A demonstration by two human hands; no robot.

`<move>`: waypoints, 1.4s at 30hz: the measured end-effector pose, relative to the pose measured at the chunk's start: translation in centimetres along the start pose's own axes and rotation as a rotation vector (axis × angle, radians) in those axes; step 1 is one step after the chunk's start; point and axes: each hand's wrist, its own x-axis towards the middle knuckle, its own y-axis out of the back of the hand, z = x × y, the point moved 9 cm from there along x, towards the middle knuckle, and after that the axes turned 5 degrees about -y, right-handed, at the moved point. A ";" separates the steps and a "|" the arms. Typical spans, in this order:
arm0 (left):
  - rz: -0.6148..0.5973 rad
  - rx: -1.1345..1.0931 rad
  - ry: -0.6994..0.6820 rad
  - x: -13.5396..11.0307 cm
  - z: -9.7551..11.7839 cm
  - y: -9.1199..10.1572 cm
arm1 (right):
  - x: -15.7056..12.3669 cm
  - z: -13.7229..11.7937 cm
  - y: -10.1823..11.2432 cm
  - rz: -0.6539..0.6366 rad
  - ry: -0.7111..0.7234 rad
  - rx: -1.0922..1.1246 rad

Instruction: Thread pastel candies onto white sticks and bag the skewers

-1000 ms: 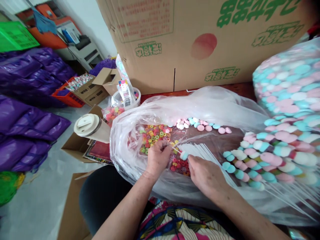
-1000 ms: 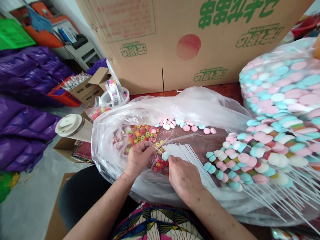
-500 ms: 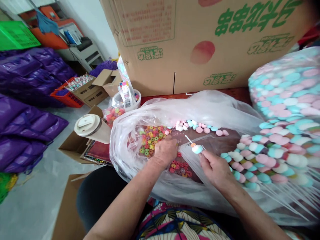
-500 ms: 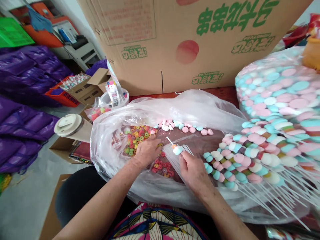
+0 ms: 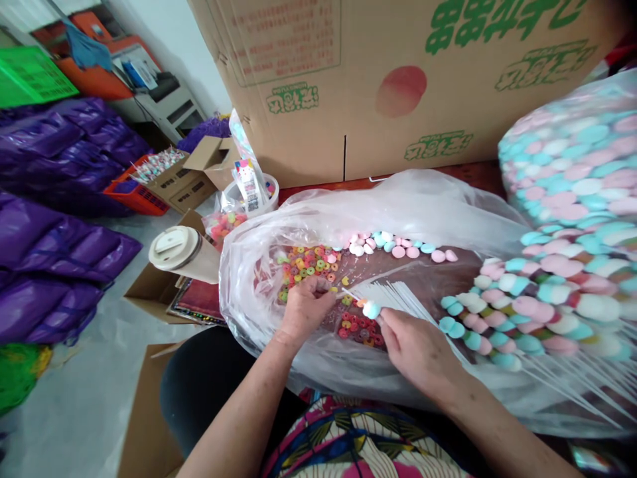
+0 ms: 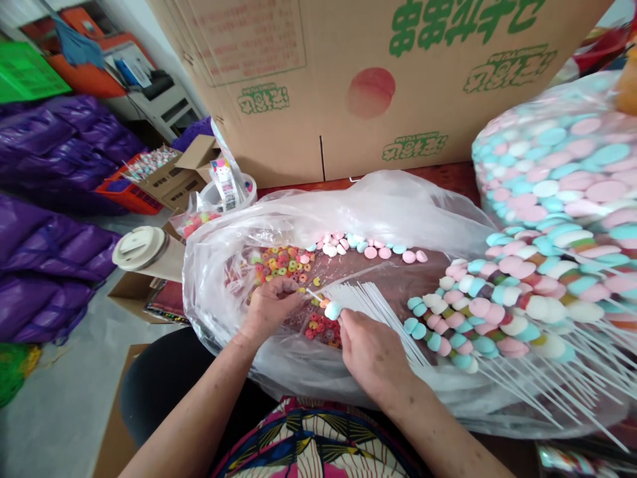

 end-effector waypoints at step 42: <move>-0.244 0.678 -0.205 8.1 7.8 -8.1 | 0.2 5.3 3.3 0.334 -0.099 0.618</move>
